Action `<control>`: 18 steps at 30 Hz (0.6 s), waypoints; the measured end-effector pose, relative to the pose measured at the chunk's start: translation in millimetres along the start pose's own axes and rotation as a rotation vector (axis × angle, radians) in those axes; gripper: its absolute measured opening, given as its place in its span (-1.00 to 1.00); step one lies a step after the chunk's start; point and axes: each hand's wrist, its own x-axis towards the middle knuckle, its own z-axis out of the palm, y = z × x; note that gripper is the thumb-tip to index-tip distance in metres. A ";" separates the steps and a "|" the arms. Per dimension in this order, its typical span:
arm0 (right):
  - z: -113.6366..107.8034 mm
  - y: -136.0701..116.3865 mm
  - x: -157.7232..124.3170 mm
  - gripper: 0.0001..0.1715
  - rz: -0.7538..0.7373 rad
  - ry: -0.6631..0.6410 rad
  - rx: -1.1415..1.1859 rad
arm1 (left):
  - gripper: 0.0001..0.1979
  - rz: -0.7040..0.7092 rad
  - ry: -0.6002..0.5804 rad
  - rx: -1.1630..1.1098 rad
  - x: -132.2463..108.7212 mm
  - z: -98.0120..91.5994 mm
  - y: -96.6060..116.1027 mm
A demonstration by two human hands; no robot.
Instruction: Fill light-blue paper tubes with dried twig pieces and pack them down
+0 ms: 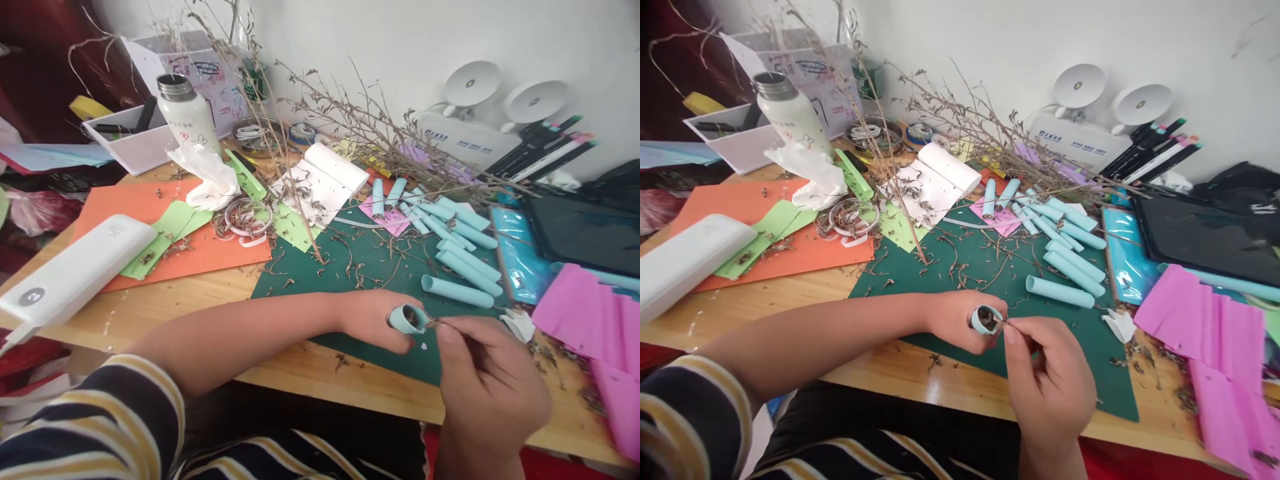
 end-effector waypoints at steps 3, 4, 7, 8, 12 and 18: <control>2.5 0.5 2.1 -0.94 -0.028 -0.021 -0.001 | -0.87 -0.027 -0.007 0.007 -0.4 0.6 1.7; 2.8 0.6 1.7 -0.93 -0.033 -0.017 -0.002 | -0.87 -0.031 -0.010 0.007 -0.4 0.8 1.9; 1.5 2.1 1.4 -0.93 -0.042 -0.049 -0.016 | -0.87 -0.025 -0.011 0.018 -0.5 0.9 1.8; 0.4 2.8 1.9 -0.92 -0.055 -0.070 -0.029 | -0.87 -0.018 -0.012 0.022 -0.5 0.7 1.8; -4.4 5.1 5.7 -0.86 -0.167 -0.148 -0.068 | -0.86 0.002 -0.022 0.042 -0.7 -0.7 2.3; -11.1 9.8 8.0 -0.75 -0.210 -0.128 0.019 | -0.85 0.013 -0.029 0.018 -1.3 -2.0 2.2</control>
